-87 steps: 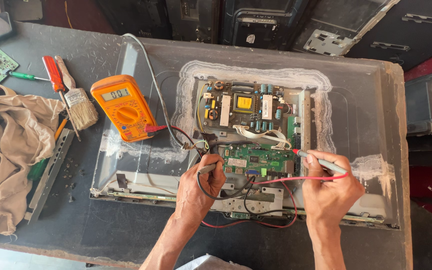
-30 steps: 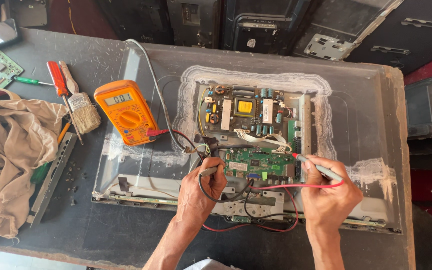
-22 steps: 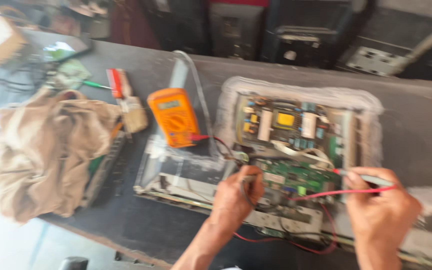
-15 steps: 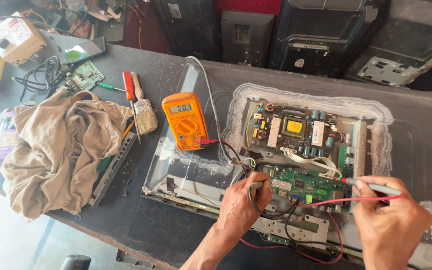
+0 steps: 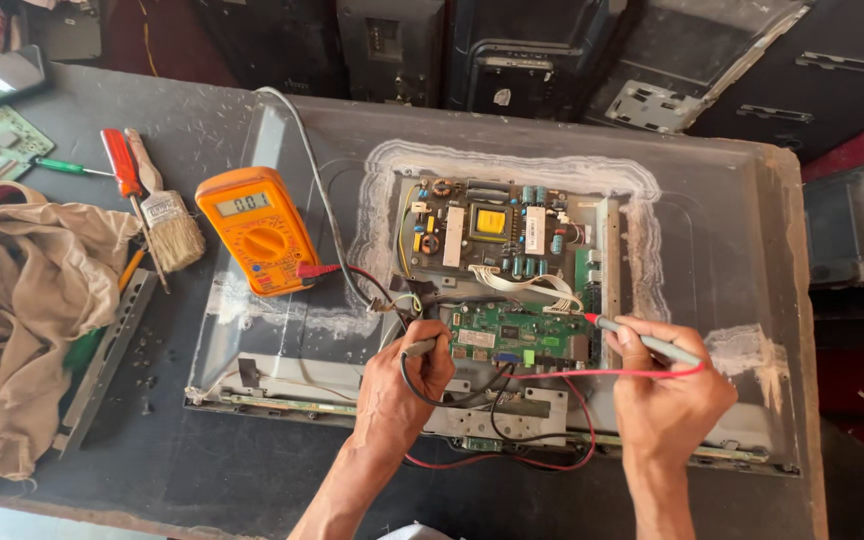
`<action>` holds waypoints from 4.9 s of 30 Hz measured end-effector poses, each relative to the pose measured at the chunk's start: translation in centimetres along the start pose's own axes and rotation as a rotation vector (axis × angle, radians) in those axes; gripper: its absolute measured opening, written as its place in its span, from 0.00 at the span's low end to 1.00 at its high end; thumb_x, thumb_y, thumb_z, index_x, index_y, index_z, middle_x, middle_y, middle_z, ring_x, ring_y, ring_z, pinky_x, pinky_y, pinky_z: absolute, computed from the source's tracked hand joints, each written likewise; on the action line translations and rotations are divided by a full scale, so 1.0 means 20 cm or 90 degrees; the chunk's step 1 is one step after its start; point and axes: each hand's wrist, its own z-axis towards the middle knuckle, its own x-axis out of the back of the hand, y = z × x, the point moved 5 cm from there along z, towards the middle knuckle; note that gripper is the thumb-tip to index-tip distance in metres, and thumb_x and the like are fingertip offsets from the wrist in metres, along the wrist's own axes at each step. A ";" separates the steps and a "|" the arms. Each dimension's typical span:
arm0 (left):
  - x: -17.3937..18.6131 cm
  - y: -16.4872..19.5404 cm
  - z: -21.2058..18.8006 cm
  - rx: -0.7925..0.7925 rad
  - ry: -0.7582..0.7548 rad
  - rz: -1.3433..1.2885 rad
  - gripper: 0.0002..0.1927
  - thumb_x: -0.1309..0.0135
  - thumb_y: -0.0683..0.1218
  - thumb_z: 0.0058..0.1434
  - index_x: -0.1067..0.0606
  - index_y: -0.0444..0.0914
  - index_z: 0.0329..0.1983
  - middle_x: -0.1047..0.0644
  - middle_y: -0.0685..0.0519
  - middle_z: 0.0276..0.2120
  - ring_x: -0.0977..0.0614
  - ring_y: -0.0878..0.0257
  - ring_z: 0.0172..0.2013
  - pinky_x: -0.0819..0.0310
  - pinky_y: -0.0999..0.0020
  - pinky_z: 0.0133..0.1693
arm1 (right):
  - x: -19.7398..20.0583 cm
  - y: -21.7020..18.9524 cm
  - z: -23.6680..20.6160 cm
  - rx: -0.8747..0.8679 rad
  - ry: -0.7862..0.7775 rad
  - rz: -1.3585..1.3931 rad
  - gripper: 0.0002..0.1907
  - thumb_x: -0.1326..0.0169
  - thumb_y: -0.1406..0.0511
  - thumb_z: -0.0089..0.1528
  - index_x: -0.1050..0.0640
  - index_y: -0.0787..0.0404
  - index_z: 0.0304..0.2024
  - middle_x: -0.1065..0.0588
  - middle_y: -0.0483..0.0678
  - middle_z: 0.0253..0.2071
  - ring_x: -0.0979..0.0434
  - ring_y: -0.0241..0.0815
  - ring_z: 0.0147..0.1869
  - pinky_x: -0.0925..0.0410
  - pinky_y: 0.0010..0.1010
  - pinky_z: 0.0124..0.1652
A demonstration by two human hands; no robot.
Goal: The person probes a television power supply board with multimeter test leads, moving the probes across different components and connector points on the board while reading the multimeter display. They occasionally reposition the ribbon cable and touch the board with a finger between measurements.
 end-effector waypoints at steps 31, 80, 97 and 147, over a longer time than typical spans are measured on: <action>0.01 -0.02 -0.02 0.094 0.006 -0.075 0.08 0.43 0.42 0.62 0.26 0.41 0.44 0.21 0.46 0.27 0.16 0.50 0.25 0.24 0.58 0.26 | -0.03 -0.06 0.06 0.063 -0.097 -0.223 0.06 0.36 0.67 0.66 0.17 0.60 0.45 0.21 0.49 0.27 0.26 0.36 0.26 0.35 0.29 0.30; 0.03 0.02 0.08 -0.003 -0.009 -0.076 0.06 0.46 0.43 0.70 0.30 0.37 0.43 0.24 0.40 0.25 0.21 0.39 0.28 0.29 0.52 0.29 | -0.04 -0.08 0.09 0.028 -0.107 -0.248 0.05 0.36 0.67 0.69 0.18 0.63 0.42 0.21 0.50 0.27 0.24 0.37 0.26 0.33 0.27 0.31; 0.03 0.03 0.06 0.009 -0.016 -0.052 0.06 0.46 0.43 0.70 0.30 0.37 0.42 0.24 0.41 0.23 0.20 0.40 0.26 0.29 0.53 0.26 | 0.06 -0.04 -0.09 0.113 -0.011 -0.023 0.02 0.43 0.75 0.75 0.22 0.71 0.49 0.19 0.55 0.49 0.17 0.38 0.49 0.28 0.25 0.51; 0.00 -0.01 0.05 0.078 -0.026 -0.058 0.05 0.49 0.45 0.71 0.30 0.38 0.44 0.22 0.44 0.23 0.17 0.46 0.25 0.26 0.57 0.27 | -0.01 0.05 0.03 -0.034 -0.035 0.062 0.05 0.43 0.74 0.69 0.22 0.74 0.45 0.19 0.58 0.39 0.14 0.45 0.44 0.22 0.31 0.47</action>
